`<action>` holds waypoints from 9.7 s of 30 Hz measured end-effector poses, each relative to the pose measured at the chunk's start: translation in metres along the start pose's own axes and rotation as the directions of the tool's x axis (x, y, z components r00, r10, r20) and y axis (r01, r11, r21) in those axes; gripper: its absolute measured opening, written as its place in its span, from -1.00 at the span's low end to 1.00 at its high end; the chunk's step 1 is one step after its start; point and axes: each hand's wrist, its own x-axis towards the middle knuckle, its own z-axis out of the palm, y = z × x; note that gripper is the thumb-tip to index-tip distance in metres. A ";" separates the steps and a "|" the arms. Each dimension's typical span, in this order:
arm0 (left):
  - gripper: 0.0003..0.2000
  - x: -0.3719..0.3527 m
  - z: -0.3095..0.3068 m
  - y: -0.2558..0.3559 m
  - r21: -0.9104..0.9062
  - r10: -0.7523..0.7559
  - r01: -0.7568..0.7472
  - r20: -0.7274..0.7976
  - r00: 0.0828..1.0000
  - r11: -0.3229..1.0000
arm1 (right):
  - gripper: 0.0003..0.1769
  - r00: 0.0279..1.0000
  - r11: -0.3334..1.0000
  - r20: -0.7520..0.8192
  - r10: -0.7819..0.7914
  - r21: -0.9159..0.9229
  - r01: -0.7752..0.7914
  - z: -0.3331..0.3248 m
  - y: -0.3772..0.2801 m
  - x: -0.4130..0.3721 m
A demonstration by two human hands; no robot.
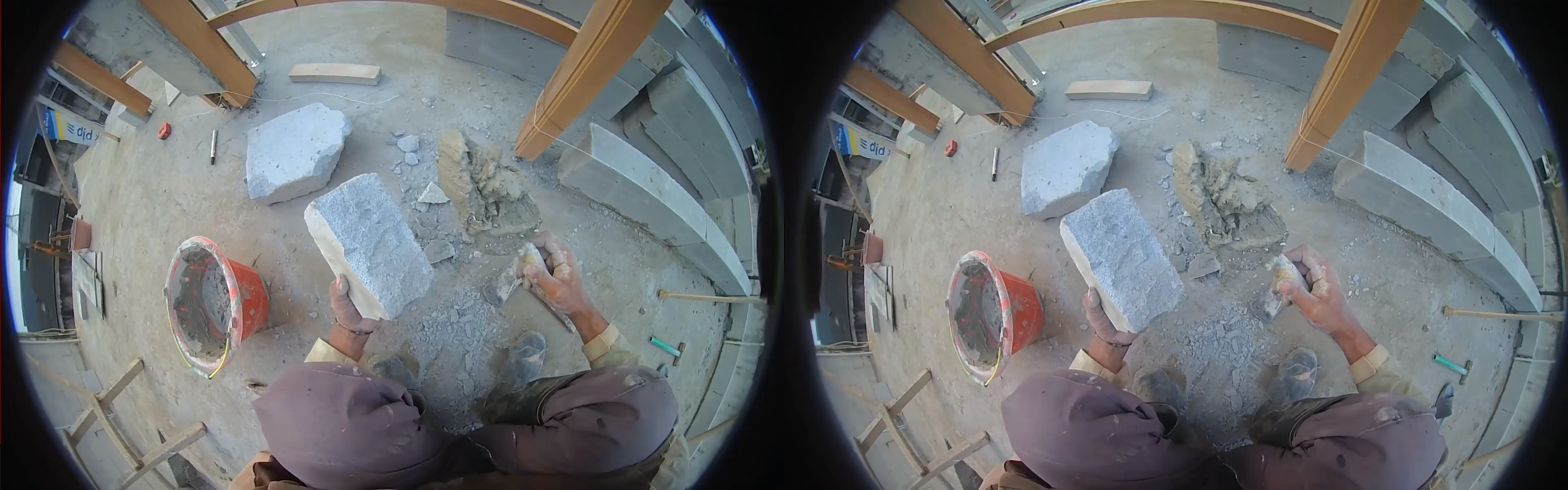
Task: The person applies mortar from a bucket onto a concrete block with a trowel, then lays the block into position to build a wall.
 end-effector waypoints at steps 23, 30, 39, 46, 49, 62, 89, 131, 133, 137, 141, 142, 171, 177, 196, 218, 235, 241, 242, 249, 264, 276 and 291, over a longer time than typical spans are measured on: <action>-0.23 0.015 0.064 0.016 -0.272 -0.015 0.047 0.117 0.993 0.961 | -0.48 0.778 0.341 0.390 -0.493 -0.735 0.585 0.035 -0.052 0.087; -0.22 0.021 0.045 0.057 -0.217 0.158 -0.136 0.086 0.984 0.967 | -0.60 0.833 0.238 0.535 -0.137 -0.799 0.552 0.025 -0.085 0.051; -0.29 0.000 0.035 0.053 0.097 0.236 -0.231 -0.050 0.970 0.968 | -0.63 0.918 0.778 0.378 -0.116 -0.540 0.321 0.031 -0.110 0.098; -0.40 0.002 0.071 0.030 0.514 0.390 -0.257 -0.168 0.905 0.818 | -0.60 0.917 0.713 0.398 -0.004 -0.642 0.282 0.067 -0.088 0.094; -0.44 0.007 0.069 0.021 0.578 0.496 -0.309 -0.197 0.845 0.755 | -0.63 0.922 0.779 0.373 -0.102 -0.547 0.307 0.076 -0.059 0.068; -0.44 0.011 0.047 0.021 0.209 0.362 -0.320 -0.211 0.908 0.924 | -0.67 0.970 0.812 0.230 -0.073 -0.551 0.192 0.097 -0.038 0.035; -0.26 -0.030 0.014 0.030 -0.231 0.005 0.010 0.065 0.998 0.973 | -0.63 0.837 0.545 0.436 -0.331 -0.636 0.547 0.023 -0.057 0.094; -0.22 -0.024 0.021 0.030 -0.379 0.022 0.049 0.181 0.983 0.924 | -0.63 0.861 0.488 0.425 -0.277 -0.710 0.508 0.068 -0.050 0.058; -0.22 -0.023 0.016 0.041 -0.331 0.054 -0.011 0.119 0.992 0.944 | -0.66 0.883 0.502 0.447 -0.140 -0.737 0.453 0.068 -0.053 0.038; -0.24 -0.021 0.003 0.062 -0.304 0.111 -0.098 0.027 0.993 0.948 | -0.69 0.827 0.464 0.535 -0.169 -0.698 0.546 0.043 -0.055 0.043; -0.26 -0.021 0.007 0.056 -0.301 0.104 -0.070 0.100 0.990 0.951 | -0.71 0.911 0.659 0.383 -0.153 -0.647 0.383 0.068 -0.073 0.069; -0.27 -0.020 0.009 0.053 -0.262 0.100 -0.080 0.060 0.993 0.962 | -0.71 0.910 0.656 0.387 -0.150 -0.650 0.384 0.080 -0.071 0.065; -0.37 -0.023 0.019 0.020 0.476 0.414 -0.271 -0.226 0.882 0.837 | -0.63 0.908 0.971 0.380 0.177 -0.220 -0.097 0.101 -0.070 0.042; -0.32 -0.013 0.023 0.011 0.477 0.530 -0.367 -0.268 0.805 0.799 | -0.69 0.951 0.758 0.261 -0.167 -0.583 0.293 0.135 -0.027 0.025; -0.29 -0.028 0.035 0.031 -0.152 0.126 -0.140 -0.100 0.987 0.978 | -0.60 0.868 0.503 0.361 -0.341 -0.709 0.493 0.089 -0.004 0.043; 0.06 -0.068 -0.007 0.086 0.936 0.531 0.010 -0.209 0.821 0.352 | -0.67 0.869 0.198 0.459 -0.186 -0.848 0.491 0.061 -0.121 0.086; -0.30 -0.076 -0.062 0.016 -0.487 -0.160 0.198 0.118 0.980 0.851 | -0.65 0.249 -0.280 0.872 0.422 -0.136 0.950 0.604 -0.184 0.235; -0.28 -0.064 -0.068 0.006 -0.167 -0.067 0.059 -0.041 0.997 0.984 | -0.69 0.200 -0.149 0.827 0.525 -0.142 0.979 0.591 -0.171 0.226; -0.28 -0.065 -0.069 0.007 -0.168 -0.067 0.059 -0.043 0.997 0.984 | -0.73 0.169 -0.104 0.818 0.550 -0.134 0.986 0.588 -0.171 0.221; -0.18 -0.083 -0.067 0.016 -0.173 -0.029 0.026 -0.016 0.999 0.985 | -0.71 0.045 0.151 0.791 0.610 -0.171 0.974 0.567 -0.166 0.239; 0.10 -0.081 -0.094 -0.001 0.206 0.025 0.000 -0.119 0.993 0.978 | -0.68 0.055 0.127 0.815 0.577 -0.157 0.979 0.572 -0.151 0.235; 0.20 -0.094 -0.090 0.003 0.216 0.075 -0.034 -0.182 0.981 0.976 | -0.68 0.274 0.014 0.850 0.450 -0.314 0.949 0.581 -0.171 0.263; 0.32 -0.117 -0.067 0.029 0.676 0.239 0.014 -0.280 0.930 0.737 | -0.60 0.254 0.325 0.800 0.543 -0.479 0.816 0.548 -0.140 0.210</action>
